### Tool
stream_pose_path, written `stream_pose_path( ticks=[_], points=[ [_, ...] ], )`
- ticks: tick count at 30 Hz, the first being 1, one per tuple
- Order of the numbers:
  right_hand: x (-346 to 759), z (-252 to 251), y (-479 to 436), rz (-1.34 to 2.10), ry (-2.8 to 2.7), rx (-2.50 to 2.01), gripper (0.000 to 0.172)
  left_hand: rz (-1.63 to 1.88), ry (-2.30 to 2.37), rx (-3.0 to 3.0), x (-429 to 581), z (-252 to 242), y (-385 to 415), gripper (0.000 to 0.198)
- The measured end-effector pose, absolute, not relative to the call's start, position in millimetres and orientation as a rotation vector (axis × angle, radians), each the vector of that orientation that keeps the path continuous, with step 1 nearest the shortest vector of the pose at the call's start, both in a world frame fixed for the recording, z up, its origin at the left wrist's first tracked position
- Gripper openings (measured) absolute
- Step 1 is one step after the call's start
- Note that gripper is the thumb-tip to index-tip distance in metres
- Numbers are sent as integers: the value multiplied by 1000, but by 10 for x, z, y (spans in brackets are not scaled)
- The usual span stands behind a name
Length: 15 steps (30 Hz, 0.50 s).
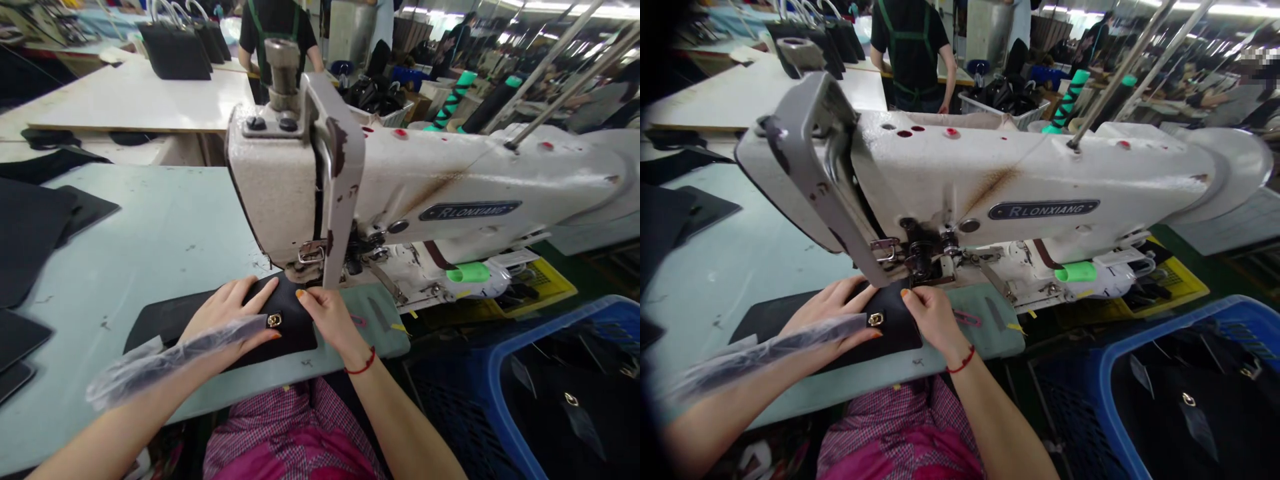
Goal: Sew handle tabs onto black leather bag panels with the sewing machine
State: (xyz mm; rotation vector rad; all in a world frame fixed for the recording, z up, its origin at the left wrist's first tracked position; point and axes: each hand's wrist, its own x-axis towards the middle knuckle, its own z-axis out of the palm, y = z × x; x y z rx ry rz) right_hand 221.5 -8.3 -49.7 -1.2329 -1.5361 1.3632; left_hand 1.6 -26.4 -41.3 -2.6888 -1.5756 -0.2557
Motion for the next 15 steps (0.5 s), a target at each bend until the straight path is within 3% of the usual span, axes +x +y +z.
stream_pose_path(
  ticks=[15],
  points=[
    [2343, -675, -345, 1239, -1595, -1229, 42, -158, -1681, -2630, 110, -184, -145, 73]
  ],
)
